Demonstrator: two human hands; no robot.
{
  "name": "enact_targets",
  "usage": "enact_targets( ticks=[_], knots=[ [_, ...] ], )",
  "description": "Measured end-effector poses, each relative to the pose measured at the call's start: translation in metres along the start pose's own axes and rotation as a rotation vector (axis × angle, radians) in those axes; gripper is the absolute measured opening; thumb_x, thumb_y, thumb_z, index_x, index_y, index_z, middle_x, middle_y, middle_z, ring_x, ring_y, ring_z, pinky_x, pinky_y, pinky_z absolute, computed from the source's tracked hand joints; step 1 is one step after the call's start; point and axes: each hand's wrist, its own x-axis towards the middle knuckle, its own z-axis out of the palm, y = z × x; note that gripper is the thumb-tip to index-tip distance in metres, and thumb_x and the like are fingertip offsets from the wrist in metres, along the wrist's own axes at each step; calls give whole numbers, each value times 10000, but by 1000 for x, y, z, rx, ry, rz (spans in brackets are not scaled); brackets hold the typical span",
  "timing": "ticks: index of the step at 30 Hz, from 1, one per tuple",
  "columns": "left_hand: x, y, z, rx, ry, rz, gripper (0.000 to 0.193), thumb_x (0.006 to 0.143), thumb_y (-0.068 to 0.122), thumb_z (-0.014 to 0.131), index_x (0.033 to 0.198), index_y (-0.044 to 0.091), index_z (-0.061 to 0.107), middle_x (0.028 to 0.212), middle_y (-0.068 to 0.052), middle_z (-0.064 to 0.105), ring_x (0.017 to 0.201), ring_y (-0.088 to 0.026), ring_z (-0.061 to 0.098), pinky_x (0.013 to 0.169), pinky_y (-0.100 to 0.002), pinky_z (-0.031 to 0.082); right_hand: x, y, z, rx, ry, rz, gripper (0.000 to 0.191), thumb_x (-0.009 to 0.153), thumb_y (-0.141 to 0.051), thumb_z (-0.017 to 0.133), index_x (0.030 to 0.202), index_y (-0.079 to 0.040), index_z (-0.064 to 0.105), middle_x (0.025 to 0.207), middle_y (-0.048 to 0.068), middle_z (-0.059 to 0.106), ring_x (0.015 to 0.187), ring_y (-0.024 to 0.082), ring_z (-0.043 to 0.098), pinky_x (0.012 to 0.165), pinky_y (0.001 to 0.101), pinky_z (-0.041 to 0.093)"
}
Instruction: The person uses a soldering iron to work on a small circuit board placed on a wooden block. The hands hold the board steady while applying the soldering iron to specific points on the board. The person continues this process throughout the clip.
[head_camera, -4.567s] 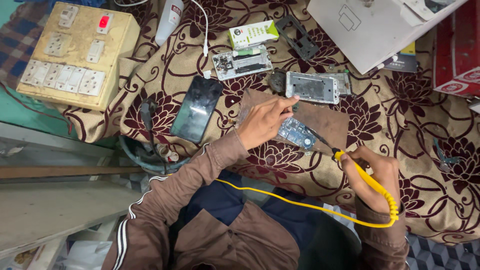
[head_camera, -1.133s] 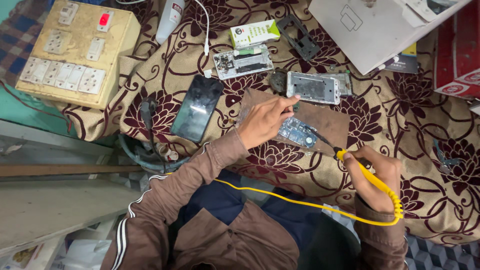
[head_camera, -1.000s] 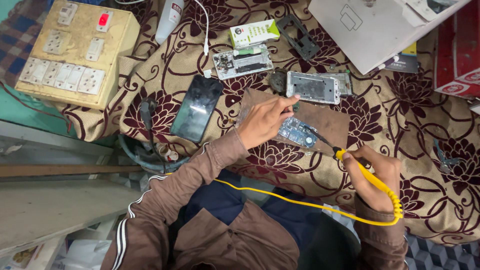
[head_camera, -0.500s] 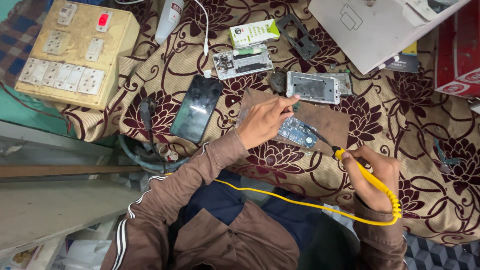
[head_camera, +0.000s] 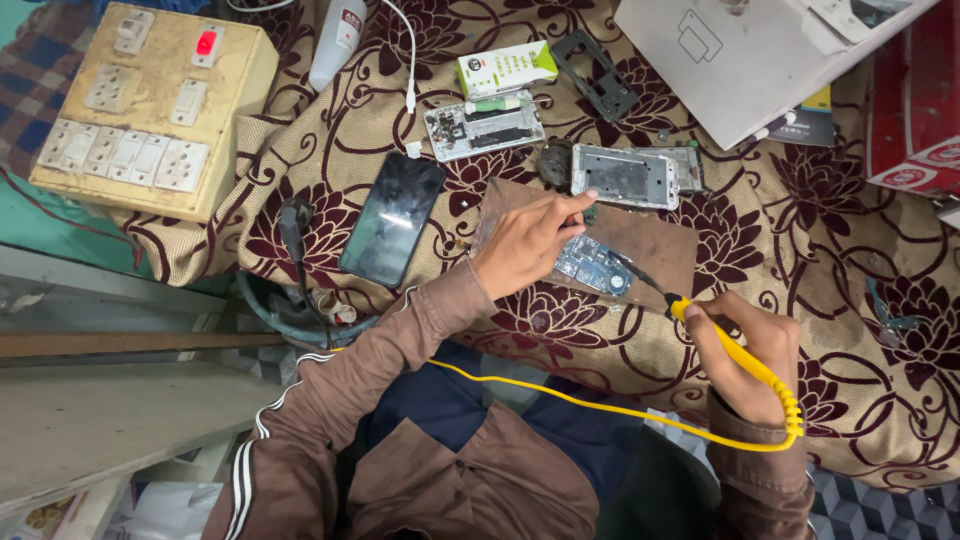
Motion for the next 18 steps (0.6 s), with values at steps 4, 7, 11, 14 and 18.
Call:
enact_targets(
  ticks=[4,7,11,14,18],
  knots=[
    [2,0,0,19,20,45,623,923,-131,646,1454,78,394,1285,-148,677,1022,-299,745,856,-339,658,1,-2,-1,-1,-7,-44,125,923,-73,683,890,47,677,701,131,679,543,173,645,538,291,449],
    [2,2,0,-5,8,15,609,921,-145,630,1447,75,415,1268,-151,674,1035,-295,751,868,-332,667,1,-3,-2,1,-8,-75,121,921,-72,680,904,48,680,729,136,690,566,174,661,547,289,459],
    [2,5,-2,-27,-22,-49,597,926,-150,626,1450,79,454,1182,-143,679,1013,-275,766,857,-326,673,1,-5,-2,-5,-4,-39,119,918,-70,685,897,47,685,719,142,692,561,188,667,549,300,465],
    [1,5,-3,7,-8,-20,594,928,-129,650,1445,84,450,1188,-145,687,1003,-275,759,842,-337,653,0,-6,-2,-3,-15,-61,112,911,-65,683,903,47,680,738,145,697,573,193,670,555,300,468],
    [2,4,-2,-8,3,-1,604,923,-145,627,1450,85,445,1201,-153,683,996,-273,758,837,-333,662,0,-6,-3,8,-23,-65,108,917,-62,675,901,45,672,734,143,693,578,196,671,564,299,472]
  ],
)
